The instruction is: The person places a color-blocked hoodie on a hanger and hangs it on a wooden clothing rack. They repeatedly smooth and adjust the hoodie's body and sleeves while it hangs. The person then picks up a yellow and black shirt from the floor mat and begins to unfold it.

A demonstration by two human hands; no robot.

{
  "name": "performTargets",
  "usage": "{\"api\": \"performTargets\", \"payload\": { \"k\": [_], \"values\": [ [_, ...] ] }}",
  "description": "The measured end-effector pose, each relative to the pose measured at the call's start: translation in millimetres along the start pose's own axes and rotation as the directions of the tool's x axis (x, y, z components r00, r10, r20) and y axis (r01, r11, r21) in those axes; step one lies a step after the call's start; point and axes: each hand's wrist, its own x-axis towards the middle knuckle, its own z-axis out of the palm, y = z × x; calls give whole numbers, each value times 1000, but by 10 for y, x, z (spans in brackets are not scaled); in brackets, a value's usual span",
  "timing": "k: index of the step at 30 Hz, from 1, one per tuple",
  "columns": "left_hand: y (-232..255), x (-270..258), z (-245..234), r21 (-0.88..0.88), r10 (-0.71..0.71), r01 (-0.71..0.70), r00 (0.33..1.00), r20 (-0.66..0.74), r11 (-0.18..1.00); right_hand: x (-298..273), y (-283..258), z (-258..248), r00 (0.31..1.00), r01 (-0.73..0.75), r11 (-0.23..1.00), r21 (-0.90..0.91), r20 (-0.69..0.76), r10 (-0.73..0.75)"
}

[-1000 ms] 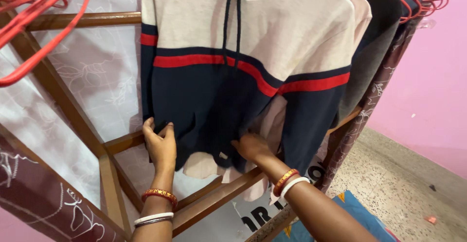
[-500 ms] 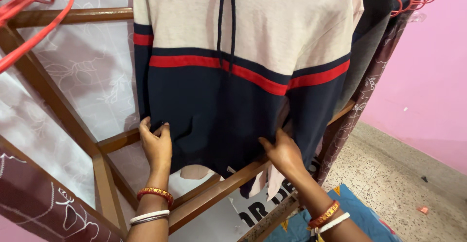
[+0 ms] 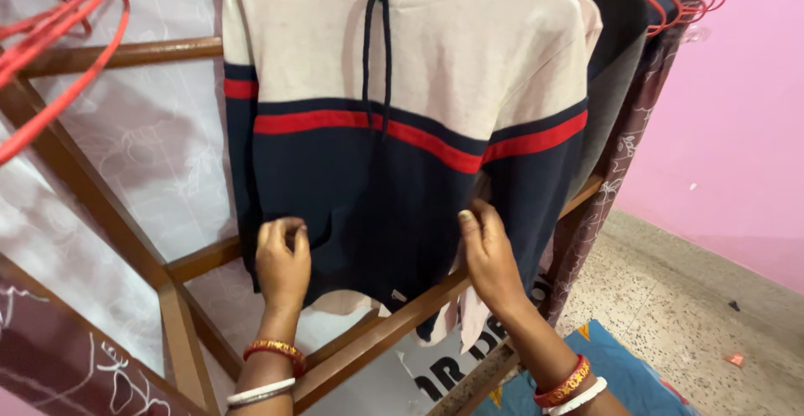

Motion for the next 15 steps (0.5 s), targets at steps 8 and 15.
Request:
{"api": "performTargets", "payload": {
  "k": [8,15],
  "values": [
    [-59,1,68,-64,29,-25,998,53,998,333,-426,-293,983,159,982,-103,-72,-166],
    [218,37,52,-43,57,-54,996,62,998,594,-867,-651,933,336,931,-140,-84,-349]
  ]
}}
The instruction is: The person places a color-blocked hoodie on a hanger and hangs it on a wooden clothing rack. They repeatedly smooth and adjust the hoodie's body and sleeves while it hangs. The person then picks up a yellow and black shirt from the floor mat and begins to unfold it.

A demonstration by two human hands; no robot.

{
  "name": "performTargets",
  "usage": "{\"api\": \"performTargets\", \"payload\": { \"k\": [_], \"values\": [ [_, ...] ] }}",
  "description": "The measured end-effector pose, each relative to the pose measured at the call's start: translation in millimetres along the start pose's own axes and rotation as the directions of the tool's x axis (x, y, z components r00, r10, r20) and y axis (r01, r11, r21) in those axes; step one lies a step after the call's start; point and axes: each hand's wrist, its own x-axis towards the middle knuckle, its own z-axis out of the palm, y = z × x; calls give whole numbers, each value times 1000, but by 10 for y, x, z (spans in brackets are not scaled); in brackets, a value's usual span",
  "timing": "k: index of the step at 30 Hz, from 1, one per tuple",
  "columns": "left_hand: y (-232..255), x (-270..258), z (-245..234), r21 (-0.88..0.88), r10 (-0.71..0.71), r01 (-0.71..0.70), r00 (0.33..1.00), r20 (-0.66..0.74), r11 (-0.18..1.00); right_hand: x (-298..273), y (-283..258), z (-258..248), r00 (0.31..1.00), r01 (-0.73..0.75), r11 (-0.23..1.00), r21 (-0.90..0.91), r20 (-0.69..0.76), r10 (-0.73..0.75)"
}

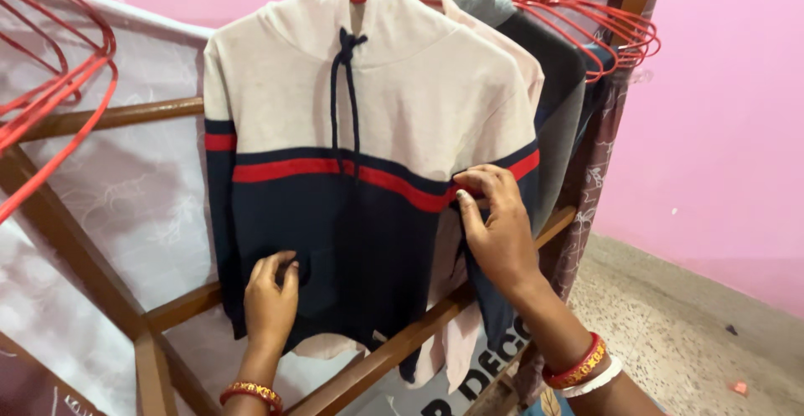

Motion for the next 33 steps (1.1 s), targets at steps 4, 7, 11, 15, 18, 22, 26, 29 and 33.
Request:
{"api": "performTargets", "payload": {
  "k": [4,7,11,15,18,22,26,29,33],
  "values": [
    [442,166,69,-48,76,-75,997,15,996,255,36,-158,996,86,996,-20,-8,-86],
    [840,360,112,-75,263,-266,964,-40,961,420,111,-229,975,218,968,-125,-19,-222],
    [1427,692,190,-63,418,-425,903,-94,903,605,229,-338,964,257,952,-167,-30,-265],
    [1951,1048,263,47,583,-583,799,-146,811,813,369,-488,949,306,935,-180,-20,-314],
    [2240,1363,284,172,669,-647,723,-171,743,1033,453,-601,932,355,917,-180,1,-361],
    [2415,1765,328,300,642,-577,740,-200,760,1271,558,-709,917,399,904,-154,35,-398],
    [2392,2111,286,392,613,-513,767,-189,764,1420,616,-728,900,435,880,-190,134,-415],
    [2365,2275,243,391,506,-429,854,-117,815,1518,612,-676,873,488,839,-240,164,-460],
    [2426,2421,245,337,387,-355,922,-28,872,1710,536,-575,910,403,888,-221,200,-363]
  ]
}}
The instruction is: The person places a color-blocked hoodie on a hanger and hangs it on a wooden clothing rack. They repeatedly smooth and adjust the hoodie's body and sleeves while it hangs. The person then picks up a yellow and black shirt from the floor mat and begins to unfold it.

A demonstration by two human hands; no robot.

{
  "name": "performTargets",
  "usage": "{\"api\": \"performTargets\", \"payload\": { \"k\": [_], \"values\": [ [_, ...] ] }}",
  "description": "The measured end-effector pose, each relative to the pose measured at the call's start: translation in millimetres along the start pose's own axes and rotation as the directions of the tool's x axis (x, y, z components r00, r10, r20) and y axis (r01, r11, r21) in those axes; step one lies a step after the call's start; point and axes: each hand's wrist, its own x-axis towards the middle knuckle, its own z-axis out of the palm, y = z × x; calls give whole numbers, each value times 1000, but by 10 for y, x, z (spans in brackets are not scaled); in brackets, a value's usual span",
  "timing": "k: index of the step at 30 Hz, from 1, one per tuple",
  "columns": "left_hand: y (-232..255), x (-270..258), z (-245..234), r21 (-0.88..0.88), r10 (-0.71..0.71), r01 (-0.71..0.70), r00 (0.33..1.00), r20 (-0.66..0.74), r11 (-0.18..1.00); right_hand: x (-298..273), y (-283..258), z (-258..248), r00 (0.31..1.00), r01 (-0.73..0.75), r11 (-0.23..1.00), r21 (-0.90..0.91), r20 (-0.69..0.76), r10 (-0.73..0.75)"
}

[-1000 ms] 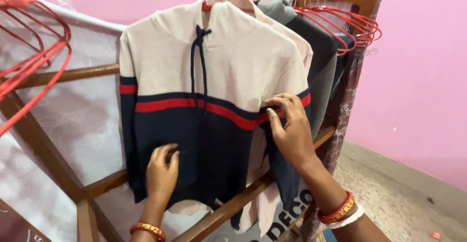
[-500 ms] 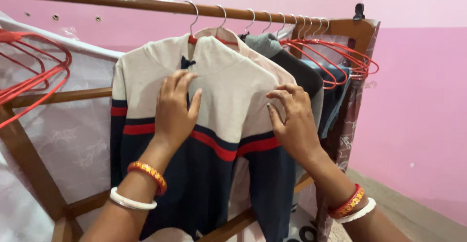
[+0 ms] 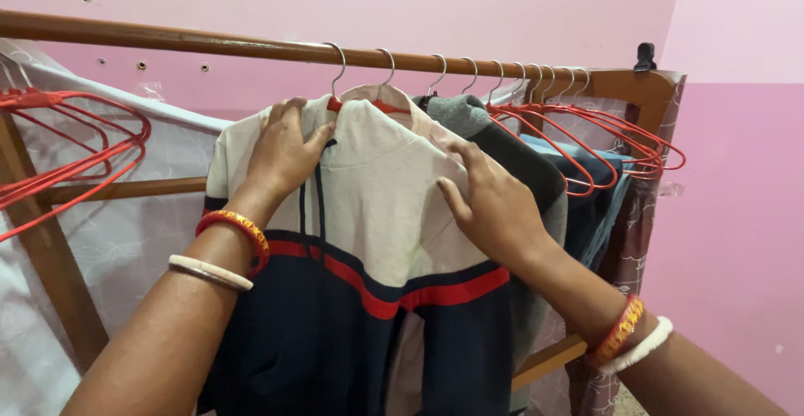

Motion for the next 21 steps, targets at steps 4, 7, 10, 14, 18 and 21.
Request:
{"api": "performTargets", "payload": {
  "k": [4,7,10,14,18,21],
  "values": [
    [-2,124,23,13,-157,157,984,81,988,282,-65,66,993,-68,998,-4,93,68],
    [-105,222,51,15,-168,167,980,102,986,451,-146,92,941,-225,969,-105,235,245],
    [-351,293,83,69,-186,178,974,127,982,565,-205,128,951,-193,977,-92,229,209],
    [-796,306,62,149,-162,143,978,128,978,615,-225,200,964,-136,984,-111,213,158],
    [-1062,268,60,92,-267,255,949,165,963,632,-250,272,969,-145,980,-137,180,169],
    [-1170,244,96,4,-258,260,954,151,966,640,-279,285,962,-192,969,-154,165,217]
  ]
}}
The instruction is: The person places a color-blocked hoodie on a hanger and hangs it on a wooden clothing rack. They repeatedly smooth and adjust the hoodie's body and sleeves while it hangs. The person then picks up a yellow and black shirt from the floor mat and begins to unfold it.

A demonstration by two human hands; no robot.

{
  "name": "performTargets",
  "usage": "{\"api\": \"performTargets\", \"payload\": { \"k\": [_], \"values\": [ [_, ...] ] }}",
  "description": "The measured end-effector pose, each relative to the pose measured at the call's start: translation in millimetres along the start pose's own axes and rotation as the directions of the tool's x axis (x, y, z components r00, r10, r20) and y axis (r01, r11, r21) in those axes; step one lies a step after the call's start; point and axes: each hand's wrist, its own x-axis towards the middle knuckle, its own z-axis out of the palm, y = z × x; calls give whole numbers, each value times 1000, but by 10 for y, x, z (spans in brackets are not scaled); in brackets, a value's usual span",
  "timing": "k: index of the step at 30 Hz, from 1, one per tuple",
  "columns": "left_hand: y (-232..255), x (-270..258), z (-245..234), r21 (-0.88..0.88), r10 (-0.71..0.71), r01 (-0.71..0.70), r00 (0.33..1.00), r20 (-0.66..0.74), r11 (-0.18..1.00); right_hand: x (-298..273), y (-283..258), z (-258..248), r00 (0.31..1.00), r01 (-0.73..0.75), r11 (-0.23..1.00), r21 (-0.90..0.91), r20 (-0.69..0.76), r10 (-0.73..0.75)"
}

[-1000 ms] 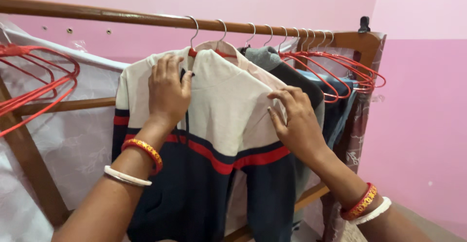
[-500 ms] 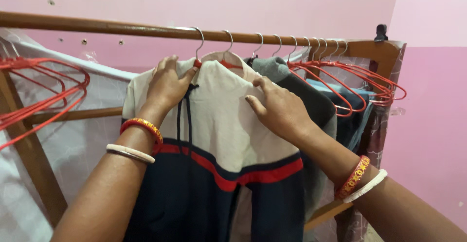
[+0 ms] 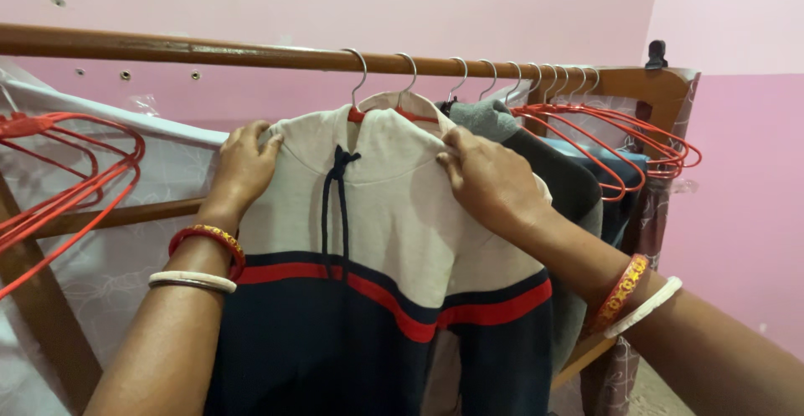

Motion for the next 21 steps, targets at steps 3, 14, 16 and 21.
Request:
{"api": "performTargets", "payload": {
  "k": [3,14,16,21],
  "values": [
    [-47,102,55,-67,49,-51,998,-34,996,31,-47,-66,999,-39,999,-28,2,39],
    [40,69,340,-218,2,7,999,38,976,96,-121,-282,996,-84,990,-112,-9,83],
    [2,2,392,-273,-12,16,1000,17,962,75,-106,-250,998,-57,993,-100,-30,54],
    [-65,-307,661,-291,111,-210,940,-323,933,-36,-55,-187,983,77,986,-148,-154,-100]
  ]
}}
